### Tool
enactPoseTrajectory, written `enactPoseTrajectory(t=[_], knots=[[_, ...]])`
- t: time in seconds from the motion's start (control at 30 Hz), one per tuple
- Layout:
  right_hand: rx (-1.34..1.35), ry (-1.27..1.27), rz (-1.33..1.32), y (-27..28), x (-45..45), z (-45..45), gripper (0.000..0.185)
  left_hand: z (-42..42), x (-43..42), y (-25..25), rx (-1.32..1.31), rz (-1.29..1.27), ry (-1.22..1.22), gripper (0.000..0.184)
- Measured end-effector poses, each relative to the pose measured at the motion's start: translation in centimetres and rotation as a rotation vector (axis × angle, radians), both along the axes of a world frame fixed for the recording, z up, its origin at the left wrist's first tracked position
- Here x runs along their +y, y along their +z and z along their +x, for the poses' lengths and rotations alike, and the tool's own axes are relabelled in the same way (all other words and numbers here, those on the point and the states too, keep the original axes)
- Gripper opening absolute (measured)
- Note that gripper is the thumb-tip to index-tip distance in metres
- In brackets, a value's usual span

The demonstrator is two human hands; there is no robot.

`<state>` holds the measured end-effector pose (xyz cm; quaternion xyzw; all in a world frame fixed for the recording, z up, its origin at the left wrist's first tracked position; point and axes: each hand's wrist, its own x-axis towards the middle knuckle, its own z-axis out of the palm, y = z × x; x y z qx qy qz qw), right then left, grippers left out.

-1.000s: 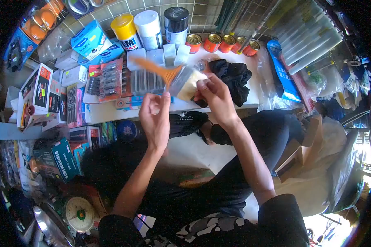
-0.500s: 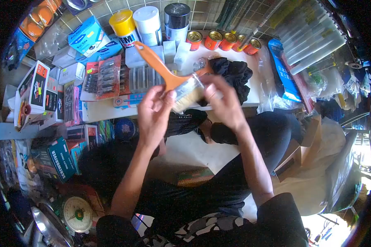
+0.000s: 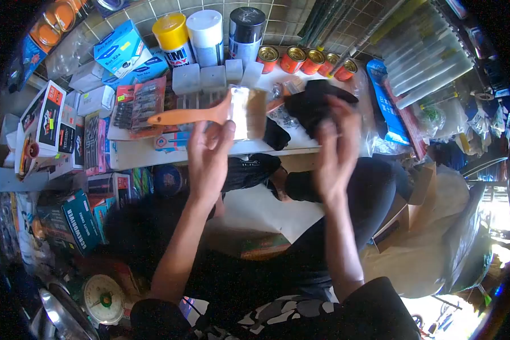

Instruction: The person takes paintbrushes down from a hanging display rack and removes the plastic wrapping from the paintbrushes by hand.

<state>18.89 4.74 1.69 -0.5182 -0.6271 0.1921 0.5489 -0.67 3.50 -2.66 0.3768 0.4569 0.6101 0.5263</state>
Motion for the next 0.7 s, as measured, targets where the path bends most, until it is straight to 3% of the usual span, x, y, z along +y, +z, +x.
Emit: enactPoseTrajectory(t=[0.03, 0.07, 0.13, 0.2, 0.23, 0.27, 0.37, 0.4, 0.47, 0.5, 0.6, 0.63, 0.67, 0.7], knots=[[-0.357, 0.084, 0.172, -0.9, -0.3, -1.4, 0.030, 0.9, -0.2, 0.2, -0.013, 0.048, -0.023, 0.036], [-0.216, 0.195, 0.086, -0.8, -1.2, -4.9, 0.034, 1.8, -0.6, 0.4, -0.024, 0.099, -0.052, 0.032], [-0.368, 0.073, 0.158, -1.3, -0.5, -7.2, 0.034, 2.3, -1.6, 0.4, -0.055, 0.075, -0.061, 0.026], [-0.149, 0.130, 0.151, -1.1, 2.1, -7.2, 0.029, 1.0, -2.0, 0.1, 0.084, 0.115, -0.125, 0.027], [0.087, 0.079, 0.135, -1.3, 3.6, -7.3, 0.027, 1.4, -2.6, 1.2, 0.045, 0.127, -0.126, 0.027], [0.243, -0.005, -0.088, -1.1, 4.1, -6.2, 0.033, 1.7, -2.8, 2.1, 0.001, 0.143, -0.130, 0.027], [1.244, 0.250, -0.347, -1.1, 4.2, -6.9, 0.032, 0.4, -1.9, 2.5, 0.006, 0.139, -0.021, 0.029], [1.279, 0.325, -0.290, -2.5, 3.6, -7.5, 0.035, 0.0, -1.2, 2.7, 0.020, 0.190, 0.054, 0.029], [1.071, 0.376, -0.266, -1.4, 0.4, -9.1, 0.042, -0.1, -0.6, 1.9, -0.007, 0.201, 0.091, 0.031], [0.878, 0.226, -0.282, -2.1, -0.4, -9.7, 0.046, 0.6, -0.7, 1.7, -0.030, 0.186, 0.120, 0.031], [0.803, -0.107, -0.259, -3.5, 0.1, -10.4, 0.037, 1.9, -2.1, -0.9, 0.050, 0.120, 0.044, 0.033], [0.680, -0.157, -0.224, -3.8, 0.9, -9.4, 0.035, 2.6, -2.5, -0.7, 0.100, 0.188, 0.027, 0.034], [0.789, -0.131, -0.250, -4.2, 1.2, -8.8, 0.038, 3.0, -2.7, -0.3, 0.149, 0.260, 0.011, 0.034], [0.727, -0.179, -0.164, -3.7, 1.5, -8.5, 0.039, 2.6, -2.9, 0.1, 0.057, 0.160, -0.008, 0.033]])
